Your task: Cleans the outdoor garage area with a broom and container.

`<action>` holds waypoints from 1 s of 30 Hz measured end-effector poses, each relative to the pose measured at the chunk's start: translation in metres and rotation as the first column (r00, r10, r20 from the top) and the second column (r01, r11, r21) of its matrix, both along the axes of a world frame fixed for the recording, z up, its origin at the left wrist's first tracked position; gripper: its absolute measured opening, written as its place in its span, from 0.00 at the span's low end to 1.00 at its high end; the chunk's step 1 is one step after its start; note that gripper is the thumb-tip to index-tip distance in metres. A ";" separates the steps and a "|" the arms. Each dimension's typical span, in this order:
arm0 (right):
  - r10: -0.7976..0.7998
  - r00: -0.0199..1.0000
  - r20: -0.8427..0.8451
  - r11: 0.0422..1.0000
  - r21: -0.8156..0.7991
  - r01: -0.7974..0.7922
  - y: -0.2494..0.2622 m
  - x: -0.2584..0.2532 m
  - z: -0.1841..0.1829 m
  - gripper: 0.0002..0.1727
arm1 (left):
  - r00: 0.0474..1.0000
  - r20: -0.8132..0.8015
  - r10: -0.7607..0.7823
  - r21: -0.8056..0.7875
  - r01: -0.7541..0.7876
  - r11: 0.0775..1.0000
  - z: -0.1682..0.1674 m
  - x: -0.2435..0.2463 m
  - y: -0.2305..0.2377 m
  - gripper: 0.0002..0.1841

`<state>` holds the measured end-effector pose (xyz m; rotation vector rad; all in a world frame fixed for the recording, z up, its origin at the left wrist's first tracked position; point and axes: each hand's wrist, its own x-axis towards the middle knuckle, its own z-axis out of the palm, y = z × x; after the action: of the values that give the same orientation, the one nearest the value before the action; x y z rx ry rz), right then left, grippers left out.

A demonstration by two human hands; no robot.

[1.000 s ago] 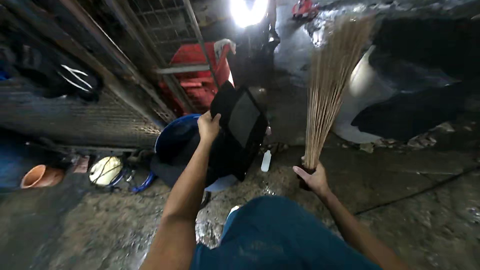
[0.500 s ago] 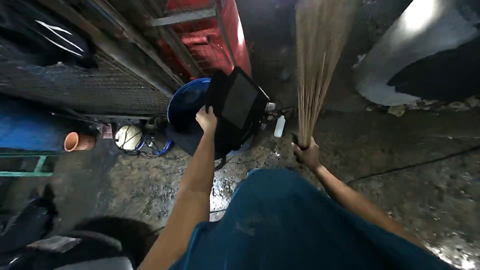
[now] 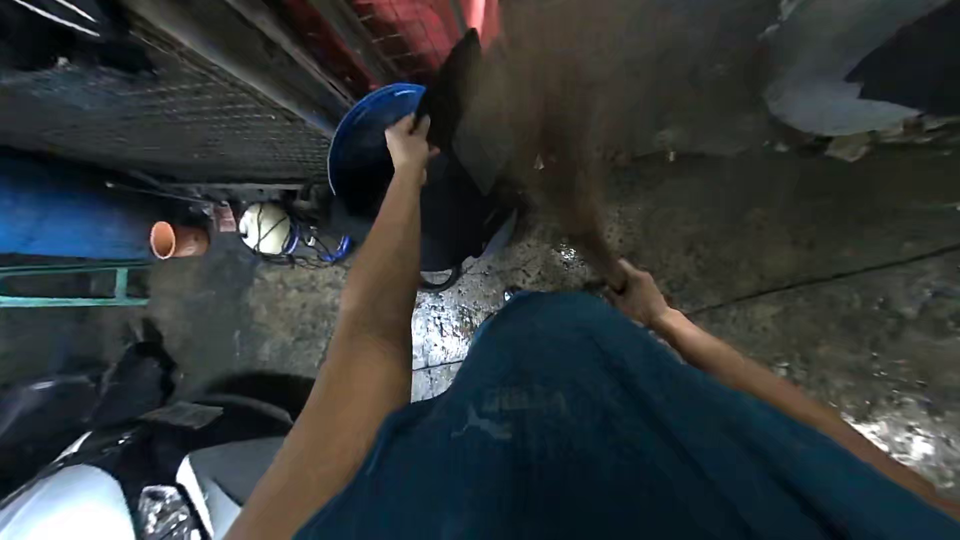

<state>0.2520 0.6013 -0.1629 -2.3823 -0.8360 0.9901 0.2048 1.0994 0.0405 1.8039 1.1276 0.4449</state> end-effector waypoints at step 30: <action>-0.254 0.208 -0.945 0.314 0.123 0.942 0.117 0.080 0.014 0.22 | 0.697 0.665 -0.269 0.025 0.340 0.940 0.118 0.019 -0.144 0.11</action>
<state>0.3321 0.7184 -0.1493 -1.0246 0.2927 0.9017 0.2240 0.9554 0.1586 1.5058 0.3302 0.7378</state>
